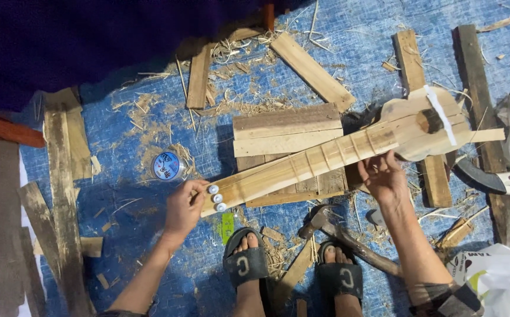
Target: The person strings a wooden musical instrument neck by threading strings through tuning pegs and winding them. They apply glue to the pegs and repeatedly adjust string tension and alignment along the fretboard.
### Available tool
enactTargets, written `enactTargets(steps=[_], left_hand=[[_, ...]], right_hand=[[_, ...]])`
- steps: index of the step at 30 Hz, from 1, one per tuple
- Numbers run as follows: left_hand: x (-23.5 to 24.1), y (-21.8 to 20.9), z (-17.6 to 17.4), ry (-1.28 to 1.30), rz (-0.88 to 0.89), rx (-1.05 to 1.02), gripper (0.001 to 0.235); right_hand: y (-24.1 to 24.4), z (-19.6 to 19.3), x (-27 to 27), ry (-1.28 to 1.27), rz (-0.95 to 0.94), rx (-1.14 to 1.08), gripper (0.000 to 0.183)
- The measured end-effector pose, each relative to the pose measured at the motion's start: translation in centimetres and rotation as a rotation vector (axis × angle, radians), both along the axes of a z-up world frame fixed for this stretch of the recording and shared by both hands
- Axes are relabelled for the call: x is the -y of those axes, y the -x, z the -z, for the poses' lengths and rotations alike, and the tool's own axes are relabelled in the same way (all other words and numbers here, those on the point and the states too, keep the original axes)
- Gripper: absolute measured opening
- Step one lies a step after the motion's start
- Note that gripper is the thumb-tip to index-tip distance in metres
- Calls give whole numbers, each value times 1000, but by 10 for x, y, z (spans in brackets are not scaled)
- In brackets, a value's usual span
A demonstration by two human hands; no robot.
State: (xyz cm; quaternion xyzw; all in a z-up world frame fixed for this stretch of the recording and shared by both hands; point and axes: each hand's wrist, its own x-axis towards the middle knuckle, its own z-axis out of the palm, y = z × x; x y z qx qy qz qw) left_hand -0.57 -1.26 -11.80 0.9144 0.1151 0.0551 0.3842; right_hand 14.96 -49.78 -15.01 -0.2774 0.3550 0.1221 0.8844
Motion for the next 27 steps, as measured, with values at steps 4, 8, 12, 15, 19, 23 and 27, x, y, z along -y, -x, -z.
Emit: enactTargets(steps=[4,8,12,15,19,23,27], left_hand=[[28,-8,-12,59,-11,-17,14],[61,-16,-42,185,-13,7,14],[81,-18,-73,161,14,35,14],[73,-12,-47,77,102,66,10],[75,-13,-54,56,109,43,9],[74,-16,-53,16,100,27,9],[72,-15,-57,51,90,-2,8]], right_hand=[[-11,7,15,45,-2,31,46],[-22,28,38,56,51,-41,27],[-11,33,50,267,-137,-88,28],[-8,-8,53,948,-317,-144,14],[-50,9,102,1692,-191,382,17],[-106,-7,105,2463,-573,860,14],[-128,-34,87,2709,-1165,860,26]])
